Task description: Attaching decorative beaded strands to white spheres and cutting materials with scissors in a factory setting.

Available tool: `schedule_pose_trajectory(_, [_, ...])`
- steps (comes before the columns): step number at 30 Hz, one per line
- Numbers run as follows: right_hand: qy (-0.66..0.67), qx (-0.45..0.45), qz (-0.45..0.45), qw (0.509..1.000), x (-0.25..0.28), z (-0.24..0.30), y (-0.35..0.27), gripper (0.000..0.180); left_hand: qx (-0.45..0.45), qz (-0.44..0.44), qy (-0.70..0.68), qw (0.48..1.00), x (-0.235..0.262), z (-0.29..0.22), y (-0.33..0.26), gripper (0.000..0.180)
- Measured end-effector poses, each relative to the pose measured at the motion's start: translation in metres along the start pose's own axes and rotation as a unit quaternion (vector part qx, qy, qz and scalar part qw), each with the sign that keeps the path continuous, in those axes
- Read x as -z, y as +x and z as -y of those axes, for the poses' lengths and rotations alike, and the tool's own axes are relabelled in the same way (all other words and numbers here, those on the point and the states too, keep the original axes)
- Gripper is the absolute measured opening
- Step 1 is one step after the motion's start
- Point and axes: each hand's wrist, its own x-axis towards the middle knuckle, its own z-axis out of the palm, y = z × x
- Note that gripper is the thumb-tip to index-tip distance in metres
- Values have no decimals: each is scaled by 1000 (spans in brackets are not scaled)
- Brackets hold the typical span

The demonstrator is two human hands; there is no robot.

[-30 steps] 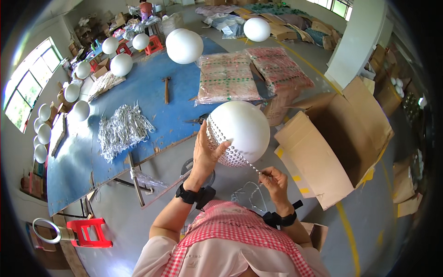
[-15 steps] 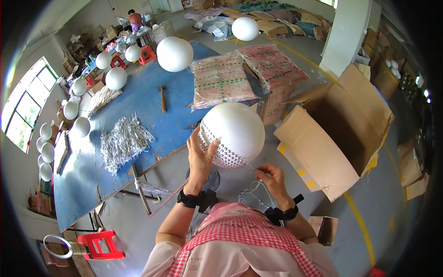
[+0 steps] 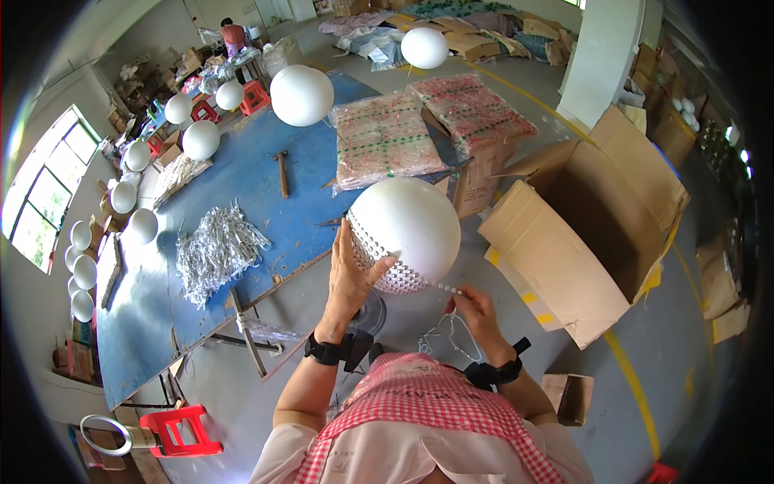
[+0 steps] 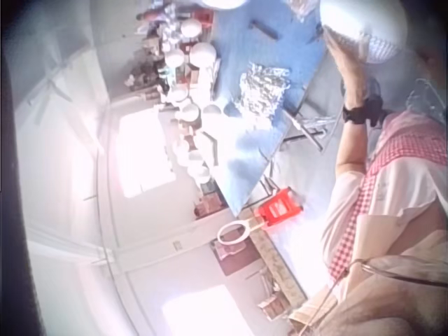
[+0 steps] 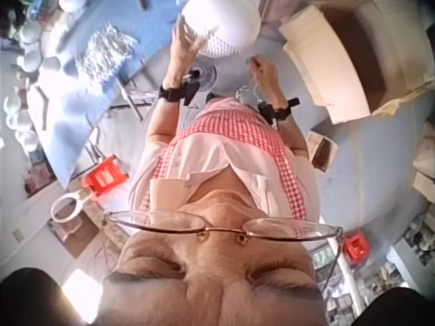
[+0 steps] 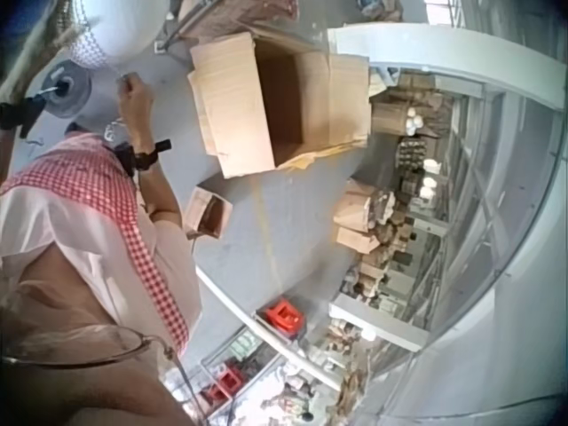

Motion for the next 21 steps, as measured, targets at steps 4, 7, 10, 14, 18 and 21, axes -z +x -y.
schedule_pose_trajectory(4, [-21, 16, 0, 1000, -2, 15, -11, 14, 23, 10, -3, 1000, -2, 0, 1, 110])
schedule_pose_trajectory(7, [22, 86, -20, 996, -5, 25, -14, 12, 27, 10, 2, 1000, -4, 2, 2, 111])
schedule_pose_trajectory(10, [21, 56, -5, 998, -5, 31, -17, 11, 32, 3, -11, 999, -6, 4, 4, 112])
schedule_pose_trajectory(14, [-12, 17, -3, 1000, -1, 28, -14, 7, 35, -3, -114, 993, -9, 4, 4, 107])
schedule_pose_trajectory(18, [-19, -11, -10, 1000, -2, 14, -5, 7, 9, -36, -142, 989, -8, 2, 4, 94])
schedule_pose_trajectory(21, [-23, -19, -34, 999, -3, 9, -2, 8, -7, -46, -141, 989, -9, 3, 5, 83])
